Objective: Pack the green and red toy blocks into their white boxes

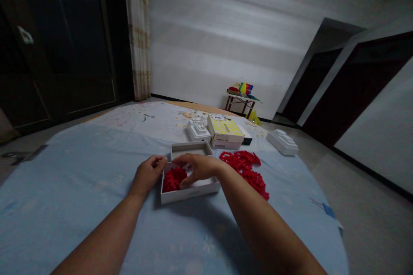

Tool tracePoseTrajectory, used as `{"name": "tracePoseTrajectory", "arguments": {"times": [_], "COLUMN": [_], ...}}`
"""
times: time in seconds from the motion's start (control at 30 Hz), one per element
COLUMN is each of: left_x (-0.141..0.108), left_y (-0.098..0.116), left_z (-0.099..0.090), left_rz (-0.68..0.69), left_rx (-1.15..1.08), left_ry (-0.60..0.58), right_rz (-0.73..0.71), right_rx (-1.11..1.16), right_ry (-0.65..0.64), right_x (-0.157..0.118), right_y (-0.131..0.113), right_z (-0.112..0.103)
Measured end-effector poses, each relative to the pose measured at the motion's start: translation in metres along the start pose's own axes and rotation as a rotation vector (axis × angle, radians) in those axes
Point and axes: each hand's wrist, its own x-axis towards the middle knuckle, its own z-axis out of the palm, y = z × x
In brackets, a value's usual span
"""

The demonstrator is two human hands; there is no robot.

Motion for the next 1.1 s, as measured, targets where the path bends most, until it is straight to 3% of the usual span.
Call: {"name": "tracePoseTrajectory", "arguments": {"times": [0.2,0.47,0.7,0.83,0.93,1.1], "left_x": [-0.001,-0.002,-0.001,0.002,0.005,0.007], "left_y": [0.002,0.005,0.005,0.003,0.001,0.001], "left_z": [0.000,0.000,0.000,-0.001,-0.002,-0.003], "left_rz": [-0.023,-0.036,-0.043,-0.050,-0.037,-0.059], "left_rx": [-0.014,0.008,0.038,0.100,0.197,0.246], "left_ry": [0.007,0.000,-0.007,-0.006,-0.023,-0.023], "right_rz": [0.210,0.124,0.192,0.215,0.321,0.544], "right_rx": [0.053,0.051,0.058,0.135,0.143,-0.146], "right_ry": [0.196,0.133,0.176,0.384,0.534,0.602], "right_x": [-0.018,-0.017,-0.027,-0.059,-0.097,-0.150], "right_y": [0.009,0.000,-0.003,0.022,0.048,0.082], "right_z": [0.011,0.028,0.021,-0.003,-0.021,-0.027]}}
